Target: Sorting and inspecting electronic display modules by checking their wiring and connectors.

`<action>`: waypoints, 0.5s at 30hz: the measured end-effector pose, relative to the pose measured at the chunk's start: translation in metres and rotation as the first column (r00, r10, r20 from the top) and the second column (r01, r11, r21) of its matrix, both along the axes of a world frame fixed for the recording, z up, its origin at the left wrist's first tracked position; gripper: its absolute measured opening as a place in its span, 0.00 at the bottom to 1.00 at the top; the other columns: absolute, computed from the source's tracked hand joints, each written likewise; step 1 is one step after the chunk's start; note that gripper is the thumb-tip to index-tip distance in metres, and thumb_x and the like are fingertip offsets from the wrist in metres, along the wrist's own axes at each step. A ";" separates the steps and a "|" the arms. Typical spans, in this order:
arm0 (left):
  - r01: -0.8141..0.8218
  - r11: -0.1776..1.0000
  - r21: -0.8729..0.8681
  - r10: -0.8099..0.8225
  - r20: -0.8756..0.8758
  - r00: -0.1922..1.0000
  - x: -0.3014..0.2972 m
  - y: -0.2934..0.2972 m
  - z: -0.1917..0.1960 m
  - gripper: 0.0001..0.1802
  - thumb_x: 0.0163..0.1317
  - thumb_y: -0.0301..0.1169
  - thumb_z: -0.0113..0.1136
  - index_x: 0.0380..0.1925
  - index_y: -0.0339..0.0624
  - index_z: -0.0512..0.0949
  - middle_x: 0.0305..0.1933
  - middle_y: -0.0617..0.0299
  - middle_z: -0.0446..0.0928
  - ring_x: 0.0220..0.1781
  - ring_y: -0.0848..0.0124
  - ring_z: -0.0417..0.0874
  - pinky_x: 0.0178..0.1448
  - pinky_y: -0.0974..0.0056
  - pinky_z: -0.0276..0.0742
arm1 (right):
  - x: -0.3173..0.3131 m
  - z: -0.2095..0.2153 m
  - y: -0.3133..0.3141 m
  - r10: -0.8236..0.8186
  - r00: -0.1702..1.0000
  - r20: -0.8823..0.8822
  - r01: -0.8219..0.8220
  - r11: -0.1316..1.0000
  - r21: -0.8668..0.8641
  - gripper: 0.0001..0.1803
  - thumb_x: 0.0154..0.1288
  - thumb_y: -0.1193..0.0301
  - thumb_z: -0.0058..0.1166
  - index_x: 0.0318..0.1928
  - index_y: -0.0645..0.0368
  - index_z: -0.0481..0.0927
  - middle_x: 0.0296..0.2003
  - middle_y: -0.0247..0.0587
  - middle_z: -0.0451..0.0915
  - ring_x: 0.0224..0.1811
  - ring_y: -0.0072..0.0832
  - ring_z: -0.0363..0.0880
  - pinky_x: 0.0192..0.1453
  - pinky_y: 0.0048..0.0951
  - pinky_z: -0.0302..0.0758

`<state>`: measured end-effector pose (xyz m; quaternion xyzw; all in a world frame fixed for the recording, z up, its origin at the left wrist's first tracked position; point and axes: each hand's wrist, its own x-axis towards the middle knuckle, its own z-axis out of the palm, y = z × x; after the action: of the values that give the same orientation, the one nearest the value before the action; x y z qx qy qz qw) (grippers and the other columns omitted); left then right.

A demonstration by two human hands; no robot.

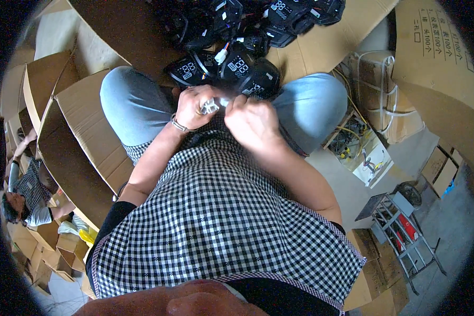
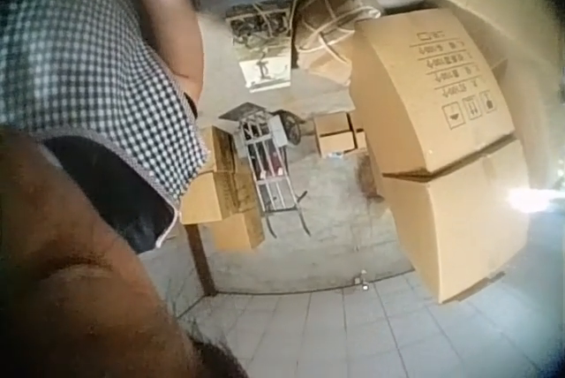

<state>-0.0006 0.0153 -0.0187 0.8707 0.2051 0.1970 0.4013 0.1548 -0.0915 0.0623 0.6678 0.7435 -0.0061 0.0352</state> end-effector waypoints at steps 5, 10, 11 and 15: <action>0.063 0.995 0.072 -0.059 -0.055 0.997 0.000 -0.001 -0.001 0.12 0.42 0.24 0.64 0.31 0.47 0.78 0.31 0.60 0.81 0.33 0.58 0.83 0.38 0.57 0.78 | -0.033 -0.009 -0.020 -0.187 0.982 -0.010 0.186 0.982 -0.040 0.04 0.50 0.69 0.52 0.22 0.53 0.77 0.18 0.31 0.75 0.18 0.23 0.78 0.19 0.26 0.72; 0.093 0.994 0.057 -0.088 -0.087 0.992 0.000 -0.003 0.002 0.15 0.41 0.26 0.65 0.33 0.46 0.80 0.32 0.60 0.82 0.34 0.57 0.83 0.40 0.58 0.79 | -0.016 -0.010 -0.014 -0.265 0.964 -0.009 0.265 0.963 0.048 0.02 0.49 0.70 0.53 0.22 0.51 0.77 0.20 0.31 0.75 0.20 0.24 0.79 0.21 0.26 0.73; 0.091 0.992 0.084 -0.084 -0.089 0.992 -0.001 -0.004 0.001 0.13 0.43 0.27 0.64 0.32 0.46 0.79 0.32 0.60 0.82 0.34 0.58 0.83 0.38 0.58 0.79 | -0.013 -0.013 -0.014 -0.195 0.981 0.003 0.195 0.980 0.024 0.02 0.49 0.70 0.53 0.22 0.51 0.78 0.20 0.31 0.76 0.21 0.23 0.79 0.22 0.25 0.74; -0.041 0.983 -0.179 0.030 -0.065 0.997 -0.004 -0.004 0.006 0.13 0.45 0.24 0.66 0.34 0.43 0.79 0.31 0.59 0.81 0.31 0.65 0.83 0.38 0.64 0.77 | 0.022 -0.010 -0.011 -0.228 0.909 -0.348 0.171 0.967 -0.187 0.07 0.58 0.72 0.49 0.29 0.55 0.81 0.26 0.43 0.82 0.29 0.36 0.85 0.32 0.39 0.78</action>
<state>-0.0042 0.0114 -0.0128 0.8327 0.2500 0.1577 0.4683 0.1763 -0.1021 0.0523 0.7228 0.6619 -0.1911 -0.0540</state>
